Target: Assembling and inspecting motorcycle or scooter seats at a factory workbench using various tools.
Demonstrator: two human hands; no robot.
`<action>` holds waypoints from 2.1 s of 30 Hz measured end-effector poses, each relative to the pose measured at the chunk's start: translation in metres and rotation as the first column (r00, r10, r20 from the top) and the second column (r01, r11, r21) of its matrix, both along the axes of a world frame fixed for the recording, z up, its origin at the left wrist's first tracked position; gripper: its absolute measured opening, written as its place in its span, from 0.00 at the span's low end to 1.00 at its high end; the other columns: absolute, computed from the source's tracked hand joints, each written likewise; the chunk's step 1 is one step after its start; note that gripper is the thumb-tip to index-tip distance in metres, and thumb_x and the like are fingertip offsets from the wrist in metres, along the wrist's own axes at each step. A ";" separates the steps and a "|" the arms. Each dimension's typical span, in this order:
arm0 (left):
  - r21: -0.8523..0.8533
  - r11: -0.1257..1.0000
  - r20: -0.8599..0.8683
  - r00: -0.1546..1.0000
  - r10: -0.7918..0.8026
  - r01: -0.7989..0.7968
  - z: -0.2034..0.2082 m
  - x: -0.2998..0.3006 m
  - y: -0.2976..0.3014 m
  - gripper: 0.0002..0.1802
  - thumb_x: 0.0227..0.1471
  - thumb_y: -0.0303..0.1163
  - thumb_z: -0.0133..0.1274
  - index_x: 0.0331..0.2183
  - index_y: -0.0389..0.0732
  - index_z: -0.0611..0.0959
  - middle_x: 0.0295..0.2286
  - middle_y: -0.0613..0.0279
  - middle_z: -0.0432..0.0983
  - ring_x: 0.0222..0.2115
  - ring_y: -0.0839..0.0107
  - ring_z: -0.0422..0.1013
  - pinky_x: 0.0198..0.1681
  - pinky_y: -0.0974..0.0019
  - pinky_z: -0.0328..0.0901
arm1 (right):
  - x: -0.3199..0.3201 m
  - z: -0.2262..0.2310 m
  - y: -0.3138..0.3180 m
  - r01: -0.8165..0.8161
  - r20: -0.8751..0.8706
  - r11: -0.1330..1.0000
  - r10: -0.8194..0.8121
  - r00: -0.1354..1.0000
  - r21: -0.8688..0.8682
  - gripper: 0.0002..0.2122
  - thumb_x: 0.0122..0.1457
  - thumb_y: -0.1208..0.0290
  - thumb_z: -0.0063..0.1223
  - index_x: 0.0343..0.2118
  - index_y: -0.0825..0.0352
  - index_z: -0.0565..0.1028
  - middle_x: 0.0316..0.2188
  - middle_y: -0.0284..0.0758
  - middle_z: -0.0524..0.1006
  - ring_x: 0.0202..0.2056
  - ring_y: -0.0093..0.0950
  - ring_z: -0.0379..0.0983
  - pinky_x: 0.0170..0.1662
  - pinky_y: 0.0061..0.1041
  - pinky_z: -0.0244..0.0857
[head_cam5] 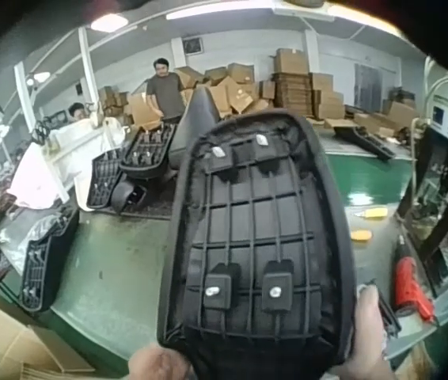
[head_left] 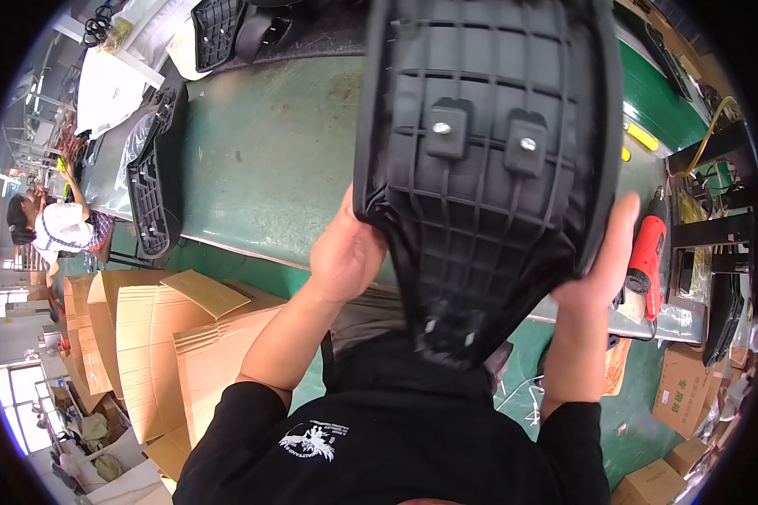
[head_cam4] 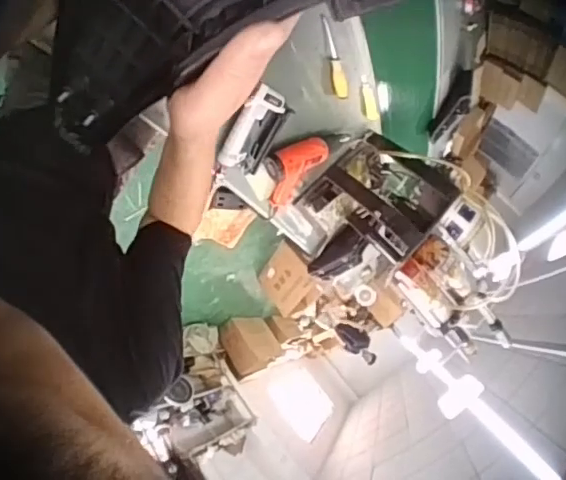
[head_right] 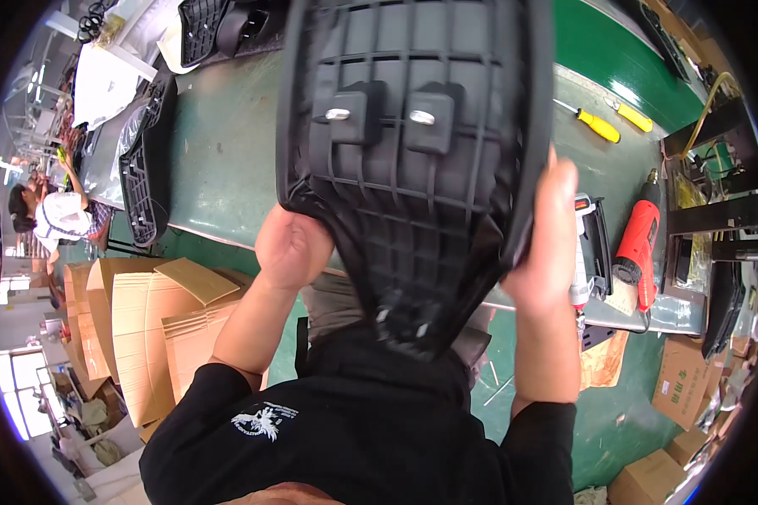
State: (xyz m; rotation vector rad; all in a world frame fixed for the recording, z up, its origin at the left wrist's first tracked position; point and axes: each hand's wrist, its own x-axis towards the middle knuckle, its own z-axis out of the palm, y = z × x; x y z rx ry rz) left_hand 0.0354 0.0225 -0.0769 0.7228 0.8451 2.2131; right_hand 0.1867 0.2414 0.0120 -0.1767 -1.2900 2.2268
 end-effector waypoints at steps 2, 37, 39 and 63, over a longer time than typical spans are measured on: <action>-0.076 0.997 0.187 0.982 0.008 0.007 0.007 -0.004 -0.005 0.37 0.63 0.44 0.44 0.66 0.34 0.63 0.64 0.53 0.64 0.64 0.59 0.62 0.68 0.56 0.53 | -0.021 0.023 0.008 -0.030 0.092 0.966 0.006 0.996 0.258 0.30 0.70 0.57 0.42 0.67 0.76 0.62 0.55 0.40 0.76 0.55 0.30 0.73 0.60 0.31 0.64; -0.521 0.787 -0.613 0.786 -0.077 -0.329 0.062 -0.006 -0.045 0.09 0.54 0.21 0.63 0.39 0.34 0.84 0.33 0.51 0.83 0.32 0.69 0.80 0.35 0.67 0.73 | 0.080 -0.098 0.073 -0.542 0.228 -0.061 -0.863 0.450 0.838 0.35 0.54 0.65 0.67 0.62 0.73 0.65 0.42 0.49 0.74 0.42 0.48 0.74 0.43 0.44 0.71; -0.076 0.549 -0.995 0.102 0.017 -0.832 0.083 -0.074 -0.017 0.23 0.51 0.34 0.67 0.46 0.31 0.82 0.43 0.45 0.81 0.44 0.59 0.78 0.48 0.61 0.70 | 0.088 -0.106 0.084 -0.597 0.187 -0.105 -0.895 0.406 0.795 0.34 0.54 0.67 0.65 0.62 0.74 0.64 0.43 0.51 0.74 0.43 0.49 0.75 0.43 0.45 0.71; -0.556 0.627 -0.805 0.165 -0.570 -0.545 0.086 -0.061 0.024 0.54 0.35 0.22 0.51 0.69 0.50 0.62 0.66 0.42 0.58 0.62 0.41 0.62 0.63 0.51 0.62 | 0.046 -0.038 -0.040 -0.510 0.917 0.818 -0.053 0.394 0.267 0.07 0.57 0.75 0.57 0.37 0.71 0.79 0.22 0.36 0.80 0.27 0.24 0.77 0.33 0.30 0.72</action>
